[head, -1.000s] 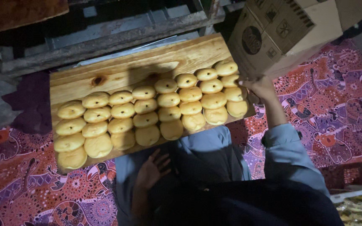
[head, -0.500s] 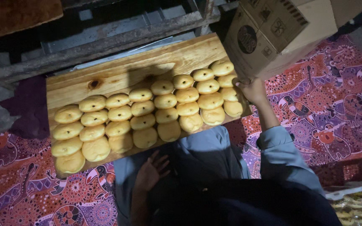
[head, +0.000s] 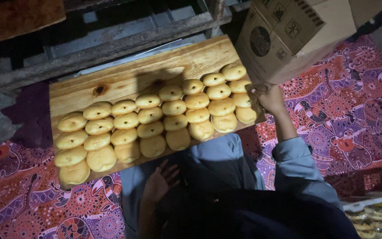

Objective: The person sits on the floor and uses a piping bag to fill small round buns with a dark filling. They pick up each bun, pipe the filling into a hole, and place the filled buns back onto a wooden board.

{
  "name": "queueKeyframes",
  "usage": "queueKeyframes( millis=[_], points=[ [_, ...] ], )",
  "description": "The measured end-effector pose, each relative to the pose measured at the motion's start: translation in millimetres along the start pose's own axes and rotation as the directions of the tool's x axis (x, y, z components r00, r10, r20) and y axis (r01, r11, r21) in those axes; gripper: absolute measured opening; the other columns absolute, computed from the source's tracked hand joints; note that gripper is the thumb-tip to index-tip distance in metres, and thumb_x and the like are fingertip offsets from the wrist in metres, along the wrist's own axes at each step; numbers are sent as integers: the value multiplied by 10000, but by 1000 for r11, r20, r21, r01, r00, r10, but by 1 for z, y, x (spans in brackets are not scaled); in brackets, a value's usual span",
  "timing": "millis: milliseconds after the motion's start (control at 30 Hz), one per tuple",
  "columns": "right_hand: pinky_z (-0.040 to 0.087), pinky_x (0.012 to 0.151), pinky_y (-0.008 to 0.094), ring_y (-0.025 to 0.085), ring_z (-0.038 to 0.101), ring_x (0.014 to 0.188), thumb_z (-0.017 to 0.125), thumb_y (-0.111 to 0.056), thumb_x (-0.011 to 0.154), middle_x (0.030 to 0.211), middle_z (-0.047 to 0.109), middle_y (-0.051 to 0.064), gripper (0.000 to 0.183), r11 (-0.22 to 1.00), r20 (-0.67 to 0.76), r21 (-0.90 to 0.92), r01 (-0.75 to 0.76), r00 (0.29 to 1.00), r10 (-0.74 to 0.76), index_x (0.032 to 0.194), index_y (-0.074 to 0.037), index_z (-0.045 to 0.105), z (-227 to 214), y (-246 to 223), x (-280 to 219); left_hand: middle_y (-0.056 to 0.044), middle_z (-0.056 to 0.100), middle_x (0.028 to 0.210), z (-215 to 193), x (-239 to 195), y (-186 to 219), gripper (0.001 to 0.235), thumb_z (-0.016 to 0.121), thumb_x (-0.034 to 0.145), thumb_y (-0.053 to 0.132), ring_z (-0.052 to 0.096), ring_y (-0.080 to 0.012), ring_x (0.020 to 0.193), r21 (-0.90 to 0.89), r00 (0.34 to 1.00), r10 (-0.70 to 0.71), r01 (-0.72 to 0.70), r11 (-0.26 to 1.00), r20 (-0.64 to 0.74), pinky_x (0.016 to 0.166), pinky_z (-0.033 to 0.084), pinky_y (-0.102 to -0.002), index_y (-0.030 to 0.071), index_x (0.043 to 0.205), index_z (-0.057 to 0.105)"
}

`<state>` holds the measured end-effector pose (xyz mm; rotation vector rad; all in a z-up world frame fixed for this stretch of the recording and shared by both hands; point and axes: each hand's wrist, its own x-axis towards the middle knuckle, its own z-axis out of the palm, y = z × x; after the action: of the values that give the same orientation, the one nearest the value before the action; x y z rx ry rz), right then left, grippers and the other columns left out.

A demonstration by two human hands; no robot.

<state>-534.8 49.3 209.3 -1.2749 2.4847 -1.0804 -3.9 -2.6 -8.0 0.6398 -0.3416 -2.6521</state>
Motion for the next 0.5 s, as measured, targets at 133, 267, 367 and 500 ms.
queueKeyframes(
  millis=[133,267,367,500],
  points=[
    [564,710,375,250,730,715,767,-219,905,840,759,169,223,976,79,0,-219,973,218,1102,-118,793,-5,-3,-3,-170,485,1519,-1,0,1,657,536,968,503,487,-358,1353,-3,1000,-13,13,1000,-10,1052,426,-614,229,1541,371],
    [564,697,350,203,728,713,795,-214,873,854,764,136,234,993,33,16,-121,992,120,1070,-88,794,-6,0,-4,-167,477,1526,1,-1,1,628,528,981,495,480,-357,1355,-21,1000,-18,19,1000,26,1058,418,-606,237,1532,374],
    [560,685,336,187,728,714,795,-189,875,862,768,120,236,994,36,69,-86,996,83,1068,-56,787,-10,3,-6,-168,475,1532,2,-1,1,639,529,970,498,472,-359,1367,7,1000,-20,20,1000,23,1057,419,-610,241,1532,369],
    [452,559,399,242,605,605,765,-161,925,782,688,148,246,854,151,336,-397,918,367,1115,-4,758,-16,8,-8,-164,469,1540,1,-1,3,652,527,968,499,462,-354,1378,9,1000,-27,26,1000,6,1065,409,-613,248,1547,362]
  ],
)
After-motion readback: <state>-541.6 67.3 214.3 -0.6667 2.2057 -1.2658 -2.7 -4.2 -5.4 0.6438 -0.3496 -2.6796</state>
